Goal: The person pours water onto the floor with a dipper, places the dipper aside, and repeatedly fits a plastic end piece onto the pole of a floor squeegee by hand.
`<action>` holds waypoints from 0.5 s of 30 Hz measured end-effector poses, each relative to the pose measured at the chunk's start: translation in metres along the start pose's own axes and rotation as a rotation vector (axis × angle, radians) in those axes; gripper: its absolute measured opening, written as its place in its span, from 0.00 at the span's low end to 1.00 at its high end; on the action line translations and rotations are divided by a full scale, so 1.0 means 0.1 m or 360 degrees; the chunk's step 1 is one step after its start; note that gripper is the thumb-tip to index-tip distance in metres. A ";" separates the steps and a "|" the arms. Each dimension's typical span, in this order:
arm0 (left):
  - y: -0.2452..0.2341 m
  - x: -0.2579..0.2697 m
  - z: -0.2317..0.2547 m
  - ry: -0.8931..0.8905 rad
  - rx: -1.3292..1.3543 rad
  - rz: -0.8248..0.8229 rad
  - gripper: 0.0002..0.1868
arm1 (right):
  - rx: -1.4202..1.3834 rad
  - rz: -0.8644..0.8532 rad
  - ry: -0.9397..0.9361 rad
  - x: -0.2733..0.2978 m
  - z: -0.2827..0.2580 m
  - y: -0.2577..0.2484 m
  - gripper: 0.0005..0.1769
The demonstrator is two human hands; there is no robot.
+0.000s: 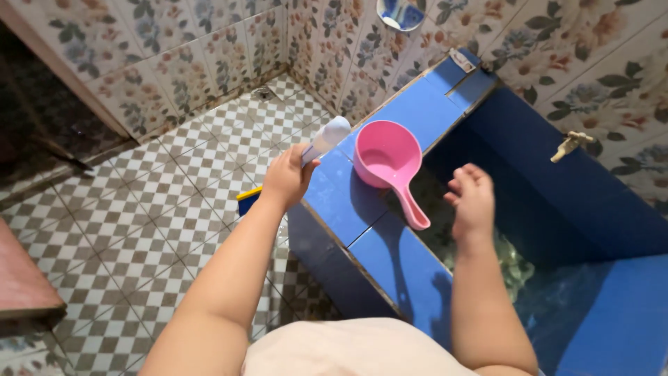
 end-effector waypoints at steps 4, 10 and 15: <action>-0.26 0.06 -0.11 -0.0120 -0.0064 -0.0063 0.19 | -0.0093 -0.0214 -0.0482 0.51 -0.64 0.36 0.22; -0.65 0.18 -0.07 -0.0241 -0.0051 -0.0199 0.17 | -0.0164 -0.1224 -0.0875 1.65 -0.96 1.19 0.31; -0.85 0.45 0.08 -0.0205 0.0132 -0.0292 0.08 | -0.0322 -0.1764 -0.0892 2.15 -1.15 1.49 0.37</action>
Point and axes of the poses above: each hand's wrist, its own x-axis away from the middle knuckle, its own y-axis out of the palm, z = x × y, the point moved 2 cm from there along -x, towards the middle knuckle, and after that the axes turned 9 degrees about z, right-handed, at the moved point
